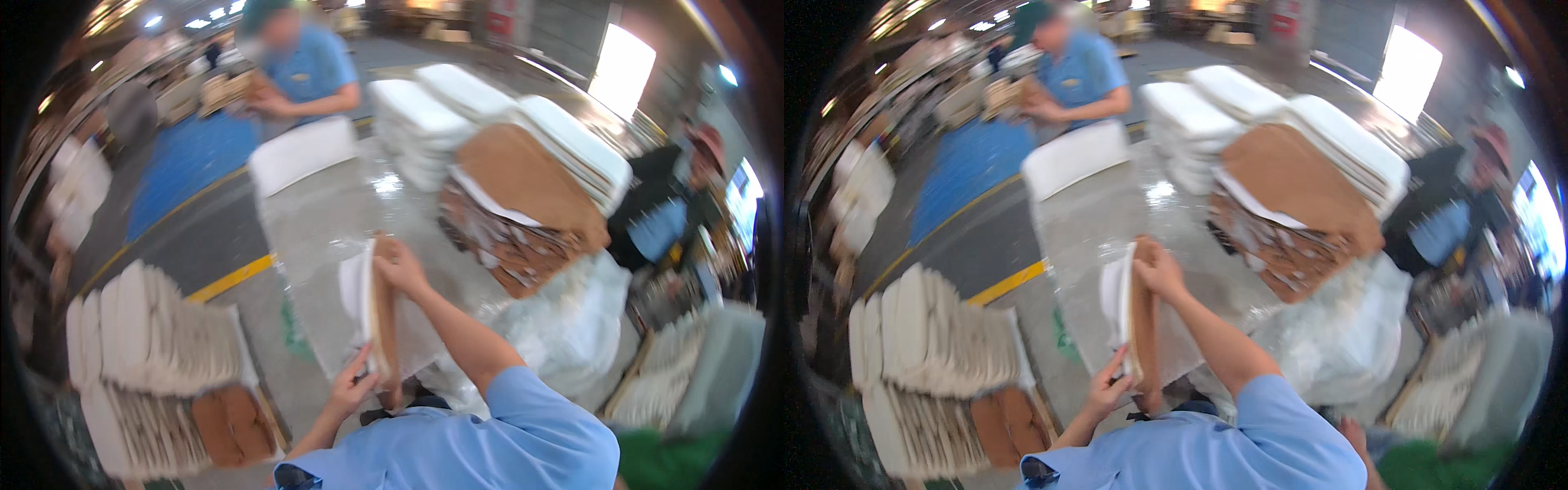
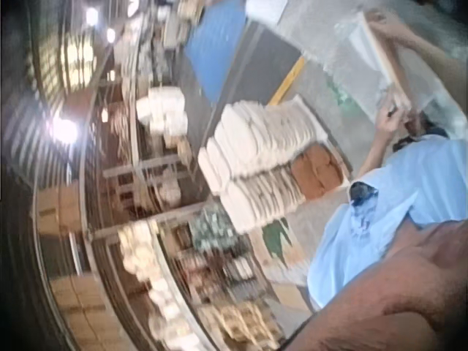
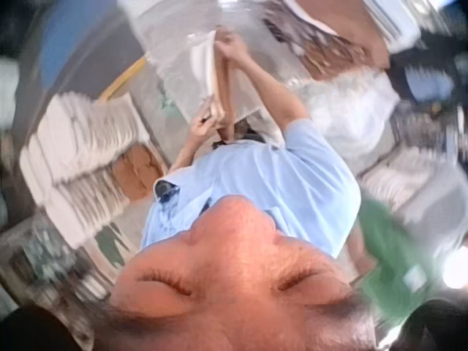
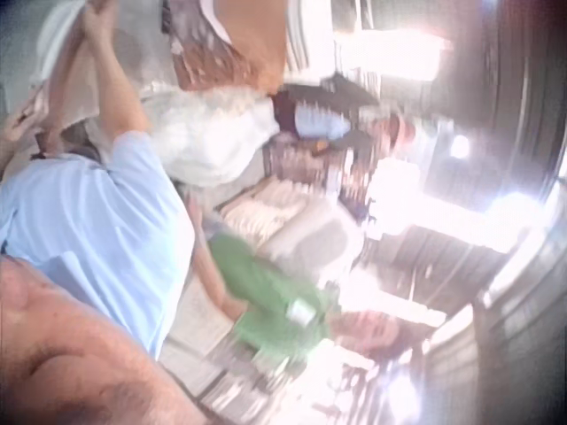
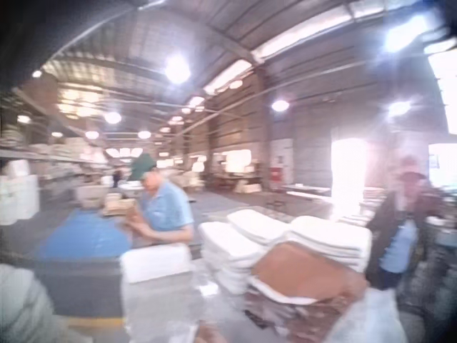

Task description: The person inserts white foam cushions into brown fabric covers at a work table. They repeatedly pick up a foam piece, slide it into a cover, adjust the edges, and place the finished unit on a stack. A coworker performs similar actions across the table.

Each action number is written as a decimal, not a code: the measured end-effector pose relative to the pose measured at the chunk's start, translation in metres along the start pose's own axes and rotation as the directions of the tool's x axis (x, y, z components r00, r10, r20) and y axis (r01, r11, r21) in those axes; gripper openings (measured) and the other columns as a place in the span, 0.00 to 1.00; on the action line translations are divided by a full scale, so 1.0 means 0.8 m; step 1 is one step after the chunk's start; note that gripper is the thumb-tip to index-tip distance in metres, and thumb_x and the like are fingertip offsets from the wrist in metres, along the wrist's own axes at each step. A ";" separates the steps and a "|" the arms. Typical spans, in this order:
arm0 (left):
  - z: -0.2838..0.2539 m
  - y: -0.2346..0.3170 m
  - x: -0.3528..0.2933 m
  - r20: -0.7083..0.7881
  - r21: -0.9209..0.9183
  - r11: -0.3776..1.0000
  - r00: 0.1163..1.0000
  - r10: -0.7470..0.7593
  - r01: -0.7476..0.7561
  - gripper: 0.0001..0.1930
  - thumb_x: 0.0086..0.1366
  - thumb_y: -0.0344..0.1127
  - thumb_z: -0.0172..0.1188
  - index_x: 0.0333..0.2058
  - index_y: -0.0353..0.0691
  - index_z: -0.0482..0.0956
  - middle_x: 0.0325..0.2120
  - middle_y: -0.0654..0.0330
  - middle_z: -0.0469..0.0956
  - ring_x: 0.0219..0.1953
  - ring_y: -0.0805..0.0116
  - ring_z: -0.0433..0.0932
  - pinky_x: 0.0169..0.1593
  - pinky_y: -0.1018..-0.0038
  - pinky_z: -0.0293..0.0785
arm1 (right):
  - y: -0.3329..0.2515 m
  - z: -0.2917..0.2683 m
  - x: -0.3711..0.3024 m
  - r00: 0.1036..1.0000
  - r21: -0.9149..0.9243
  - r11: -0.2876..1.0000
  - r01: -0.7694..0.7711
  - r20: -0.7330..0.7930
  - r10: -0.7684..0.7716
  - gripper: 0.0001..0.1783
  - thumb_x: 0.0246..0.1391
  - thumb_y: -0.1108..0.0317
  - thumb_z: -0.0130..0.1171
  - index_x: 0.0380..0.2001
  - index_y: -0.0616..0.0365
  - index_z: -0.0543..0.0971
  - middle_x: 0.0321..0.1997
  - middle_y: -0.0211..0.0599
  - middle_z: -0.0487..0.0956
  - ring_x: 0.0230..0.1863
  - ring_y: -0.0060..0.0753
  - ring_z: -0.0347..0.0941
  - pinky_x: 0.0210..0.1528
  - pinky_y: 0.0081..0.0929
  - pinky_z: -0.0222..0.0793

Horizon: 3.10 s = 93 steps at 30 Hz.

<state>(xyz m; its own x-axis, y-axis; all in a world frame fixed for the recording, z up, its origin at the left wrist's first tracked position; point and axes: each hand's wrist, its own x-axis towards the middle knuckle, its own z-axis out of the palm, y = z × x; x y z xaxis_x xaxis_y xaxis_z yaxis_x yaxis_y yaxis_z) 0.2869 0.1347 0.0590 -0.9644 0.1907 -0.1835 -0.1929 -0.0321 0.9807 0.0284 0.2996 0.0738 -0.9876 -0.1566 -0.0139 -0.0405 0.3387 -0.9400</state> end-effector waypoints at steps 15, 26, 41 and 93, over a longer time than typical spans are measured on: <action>0.004 0.043 0.105 -0.064 0.321 0.932 0.978 0.199 -0.169 0.31 0.79 0.35 0.51 0.76 0.34 0.55 0.75 0.43 0.59 0.76 0.51 0.58 0.76 0.63 0.53 | -0.084 -0.024 0.015 0.953 -0.779 0.602 0.175 0.287 0.094 0.35 0.45 0.58 0.75 0.56 0.63 0.82 0.56 0.53 0.84 0.55 0.53 0.83 0.54 0.45 0.81; -0.014 0.035 0.123 0.123 0.544 0.780 0.949 0.291 -0.309 0.37 0.80 0.52 0.48 0.75 0.30 0.54 0.74 0.33 0.55 0.75 0.40 0.55 0.78 0.58 0.50 | -0.101 -0.016 -0.017 0.940 -0.732 0.680 0.042 0.260 0.221 0.31 0.43 0.56 0.71 0.50 0.65 0.85 0.53 0.47 0.84 0.55 0.48 0.83 0.53 0.43 0.80; -0.031 0.075 0.117 0.302 0.635 0.699 0.939 0.167 -0.329 0.33 0.75 0.38 0.52 0.73 0.28 0.58 0.66 0.29 0.64 0.66 0.31 0.65 0.72 0.55 0.60 | -0.065 -0.006 -0.008 0.962 -0.525 0.819 -0.230 -0.250 0.110 0.23 0.46 0.72 0.67 0.48 0.65 0.85 0.52 0.54 0.85 0.55 0.53 0.84 0.51 0.45 0.81; 0.019 0.074 0.369 0.169 0.549 0.731 0.910 0.378 -0.405 0.24 0.75 0.45 0.52 0.63 0.36 0.71 0.53 0.42 0.80 0.58 0.42 0.77 0.61 0.55 0.70 | -0.081 -0.048 0.121 0.855 -0.956 0.248 -0.157 -0.006 0.518 0.21 0.55 0.57 0.71 0.52 0.47 0.88 0.51 0.35 0.88 0.51 0.43 0.86 0.51 0.49 0.83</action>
<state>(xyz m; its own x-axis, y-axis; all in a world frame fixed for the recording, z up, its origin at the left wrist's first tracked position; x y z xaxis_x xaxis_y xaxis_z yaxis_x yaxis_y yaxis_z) -0.0068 0.2039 0.0635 -0.9203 0.3270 0.2147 0.3490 0.4383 0.8283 -0.0701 0.2980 0.1468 -0.8664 0.0475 -0.4972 0.0000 0.9955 0.0952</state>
